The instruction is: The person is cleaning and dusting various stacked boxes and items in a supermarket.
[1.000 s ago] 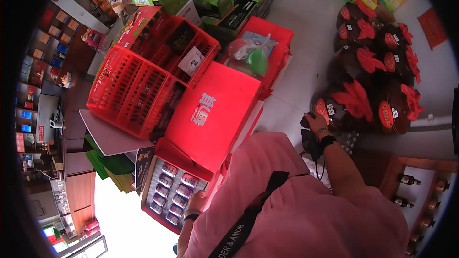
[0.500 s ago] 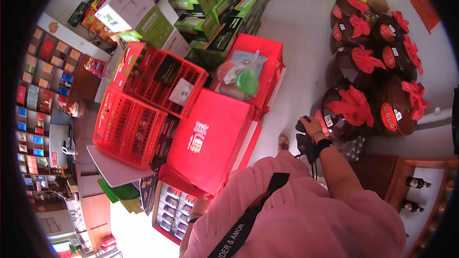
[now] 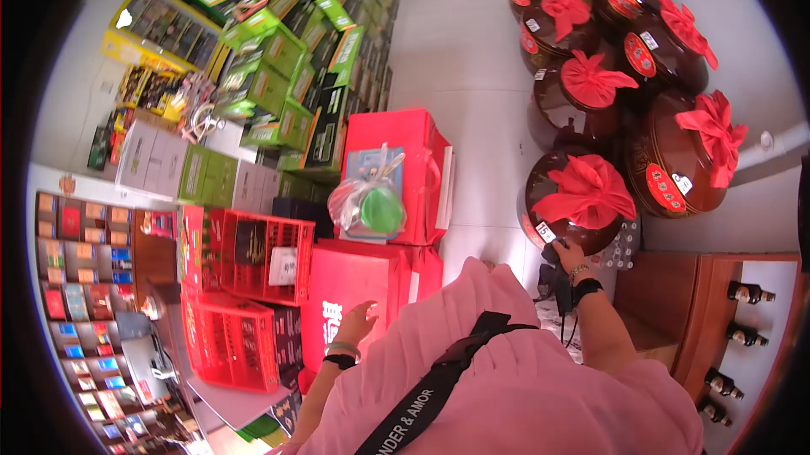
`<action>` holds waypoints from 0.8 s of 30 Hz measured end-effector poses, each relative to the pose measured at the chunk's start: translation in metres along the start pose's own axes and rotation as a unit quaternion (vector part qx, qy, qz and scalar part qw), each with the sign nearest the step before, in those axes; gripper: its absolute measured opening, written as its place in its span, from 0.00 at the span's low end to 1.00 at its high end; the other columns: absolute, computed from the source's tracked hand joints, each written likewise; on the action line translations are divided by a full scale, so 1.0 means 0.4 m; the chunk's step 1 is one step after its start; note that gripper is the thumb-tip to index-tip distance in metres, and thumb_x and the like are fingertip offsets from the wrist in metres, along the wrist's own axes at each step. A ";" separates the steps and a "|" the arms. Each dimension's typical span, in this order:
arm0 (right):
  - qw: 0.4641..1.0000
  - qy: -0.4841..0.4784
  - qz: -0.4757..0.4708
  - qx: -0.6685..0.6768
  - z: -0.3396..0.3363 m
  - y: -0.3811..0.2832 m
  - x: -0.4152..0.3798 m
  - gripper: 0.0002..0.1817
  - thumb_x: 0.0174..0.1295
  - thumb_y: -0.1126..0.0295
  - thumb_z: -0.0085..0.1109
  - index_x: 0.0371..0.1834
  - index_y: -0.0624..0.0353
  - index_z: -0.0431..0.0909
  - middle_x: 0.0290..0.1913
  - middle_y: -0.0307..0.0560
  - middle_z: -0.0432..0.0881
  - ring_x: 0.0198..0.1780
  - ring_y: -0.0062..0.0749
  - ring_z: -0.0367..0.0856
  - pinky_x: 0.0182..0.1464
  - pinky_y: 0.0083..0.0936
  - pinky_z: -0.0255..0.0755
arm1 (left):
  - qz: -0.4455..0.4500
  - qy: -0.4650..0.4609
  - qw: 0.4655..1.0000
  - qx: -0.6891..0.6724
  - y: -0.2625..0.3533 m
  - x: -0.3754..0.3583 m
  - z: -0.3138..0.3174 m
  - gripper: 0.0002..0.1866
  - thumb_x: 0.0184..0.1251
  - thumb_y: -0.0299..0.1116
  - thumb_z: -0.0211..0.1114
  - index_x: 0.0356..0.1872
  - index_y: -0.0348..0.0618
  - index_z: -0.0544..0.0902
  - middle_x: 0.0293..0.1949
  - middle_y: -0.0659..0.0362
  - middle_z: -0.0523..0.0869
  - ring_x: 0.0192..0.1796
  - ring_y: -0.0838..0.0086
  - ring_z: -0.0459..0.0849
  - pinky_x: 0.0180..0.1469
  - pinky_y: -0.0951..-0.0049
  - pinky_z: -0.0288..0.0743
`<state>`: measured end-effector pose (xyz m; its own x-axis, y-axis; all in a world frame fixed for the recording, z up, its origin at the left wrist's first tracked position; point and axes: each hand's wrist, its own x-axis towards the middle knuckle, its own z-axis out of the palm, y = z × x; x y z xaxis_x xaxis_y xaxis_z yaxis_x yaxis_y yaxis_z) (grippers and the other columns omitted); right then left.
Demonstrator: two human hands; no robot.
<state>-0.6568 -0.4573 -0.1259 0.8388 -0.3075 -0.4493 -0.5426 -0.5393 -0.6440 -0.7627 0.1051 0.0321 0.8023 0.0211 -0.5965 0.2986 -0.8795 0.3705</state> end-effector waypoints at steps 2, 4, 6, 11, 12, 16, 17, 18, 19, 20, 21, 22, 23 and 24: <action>0.999 0.019 0.024 0.008 -0.015 0.031 -0.004 0.32 0.60 0.44 0.64 0.46 0.69 0.85 0.44 0.67 0.86 0.50 0.56 0.86 0.54 0.40 0.76 | 0.050 0.005 0.998 0.026 0.045 0.094 -0.040 0.24 0.66 0.37 0.68 0.63 0.51 0.79 0.55 0.49 0.87 0.55 0.58 0.86 0.56 0.59 0.81; 0.996 0.007 0.059 0.060 -0.034 0.051 -0.010 0.32 0.60 0.44 0.64 0.47 0.68 0.85 0.44 0.66 0.87 0.49 0.52 0.87 0.53 0.38 0.77 | 0.079 0.002 0.997 0.023 0.104 0.169 -0.077 0.24 0.66 0.37 0.69 0.64 0.52 0.79 0.56 0.50 0.86 0.55 0.57 0.86 0.57 0.59 0.81; 0.993 0.011 0.073 0.094 -0.054 0.048 -0.004 0.32 0.61 0.44 0.64 0.49 0.68 0.85 0.43 0.63 0.88 0.47 0.46 0.87 0.52 0.35 0.77 | 0.122 0.000 0.992 0.043 0.158 0.240 -0.099 0.24 0.65 0.37 0.69 0.64 0.51 0.79 0.56 0.50 0.86 0.55 0.57 0.86 0.57 0.59 0.80; 0.962 0.039 0.063 0.261 -0.136 -0.068 0.022 0.29 0.64 0.46 0.66 0.49 0.66 0.86 0.41 0.47 0.89 0.44 0.27 0.85 0.49 0.26 0.77 | 0.133 -0.034 0.988 0.067 0.274 0.362 -0.132 0.25 0.65 0.37 0.68 0.64 0.49 0.79 0.58 0.48 0.85 0.57 0.56 0.86 0.58 0.58 0.80; 0.953 0.010 0.067 0.294 -0.151 -0.091 0.040 0.28 0.67 0.49 0.65 0.55 0.66 0.83 0.48 0.43 0.87 0.46 0.25 0.85 0.51 0.24 0.76 | 0.156 -0.038 0.982 0.104 0.279 0.389 -0.132 0.25 0.65 0.37 0.67 0.64 0.49 0.79 0.58 0.47 0.84 0.58 0.55 0.84 0.60 0.57 0.79; 0.896 -0.054 0.043 0.438 -0.225 -0.270 0.071 0.23 0.66 0.61 0.70 0.59 0.62 0.80 0.51 0.42 0.86 0.49 0.24 0.83 0.51 0.23 0.77 | 0.166 -0.070 0.980 0.088 0.275 0.487 -0.139 0.24 0.65 0.36 0.66 0.63 0.48 0.80 0.58 0.47 0.85 0.60 0.53 0.83 0.61 0.57 0.77; 0.891 -0.059 0.024 0.450 -0.240 -0.318 0.073 0.23 0.66 0.63 0.69 0.60 0.63 0.79 0.51 0.43 0.86 0.49 0.24 0.83 0.52 0.23 0.78 | 0.158 -0.083 0.979 0.100 0.275 0.512 -0.146 0.24 0.65 0.36 0.66 0.63 0.48 0.80 0.58 0.47 0.85 0.60 0.53 0.83 0.61 0.57 0.77; 0.884 -0.062 0.003 0.463 -0.250 -0.364 0.081 0.23 0.66 0.65 0.69 0.61 0.63 0.78 0.51 0.43 0.85 0.50 0.25 0.83 0.53 0.23 0.78 | 0.151 -0.094 0.978 0.111 0.278 0.538 -0.156 0.24 0.65 0.36 0.66 0.62 0.48 0.80 0.57 0.47 0.85 0.60 0.53 0.83 0.62 0.57 0.77; 0.877 -0.066 -0.019 0.475 -0.259 -0.404 0.096 0.23 0.66 0.67 0.68 0.61 0.63 0.77 0.52 0.43 0.85 0.50 0.26 0.83 0.54 0.23 0.78 | 0.146 -0.093 0.978 0.116 0.297 0.554 -0.177 0.24 0.64 0.36 0.67 0.62 0.48 0.80 0.57 0.48 0.85 0.60 0.53 0.83 0.62 0.57 0.77; 0.873 -0.064 -0.019 0.483 -0.267 -0.441 0.112 0.23 0.66 0.69 0.67 0.62 0.63 0.76 0.52 0.44 0.85 0.50 0.26 0.83 0.54 0.24 0.78 | 0.142 -0.092 0.978 0.121 0.315 0.567 -0.202 0.24 0.64 0.36 0.67 0.62 0.48 0.80 0.57 0.48 0.85 0.60 0.53 0.83 0.62 0.57 0.77; 0.868 -0.064 -0.019 0.491 -0.272 -0.474 0.129 0.23 0.65 0.71 0.66 0.63 0.63 0.75 0.53 0.44 0.84 0.51 0.27 0.83 0.54 0.24 0.78 | 0.137 -0.090 0.979 0.126 0.332 0.586 -0.223 0.23 0.64 0.36 0.67 0.62 0.47 0.80 0.57 0.49 0.85 0.60 0.53 0.83 0.62 0.57 0.77; 0.864 -0.064 -0.020 0.499 -0.271 -0.506 0.156 0.23 0.65 0.74 0.64 0.63 0.63 0.74 0.54 0.45 0.84 0.51 0.28 0.84 0.54 0.25 0.78 | 0.123 -0.083 0.982 0.120 0.337 0.612 -0.236 0.24 0.64 0.36 0.66 0.62 0.48 0.80 0.57 0.49 0.85 0.59 0.53 0.83 0.61 0.57 0.77; 0.854 -0.071 -0.023 0.515 -0.265 -0.531 0.188 0.23 0.64 0.75 0.63 0.64 0.63 0.74 0.54 0.45 0.84 0.51 0.28 0.83 0.54 0.25 0.79 | 0.129 -0.075 0.982 0.118 0.333 0.640 -0.250 0.24 0.64 0.36 0.66 0.62 0.48 0.80 0.57 0.49 0.85 0.59 0.53 0.83 0.61 0.57 0.77; 0.844 -0.079 -0.026 0.530 -0.258 -0.553 0.222 0.24 0.63 0.77 0.62 0.64 0.63 0.73 0.54 0.45 0.83 0.51 0.29 0.83 0.54 0.25 0.79 | 0.134 -0.067 0.982 0.116 0.327 0.673 -0.262 0.24 0.64 0.36 0.66 0.62 0.48 0.80 0.57 0.49 0.86 0.59 0.53 0.83 0.61 0.56 0.77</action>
<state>-0.4579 -0.4462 0.0406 0.8919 -0.1519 -0.4259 -0.3096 0.4813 -0.8200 -0.4534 0.0456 -0.0053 0.7562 -0.2744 -0.5940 -0.0511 -0.9298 0.3644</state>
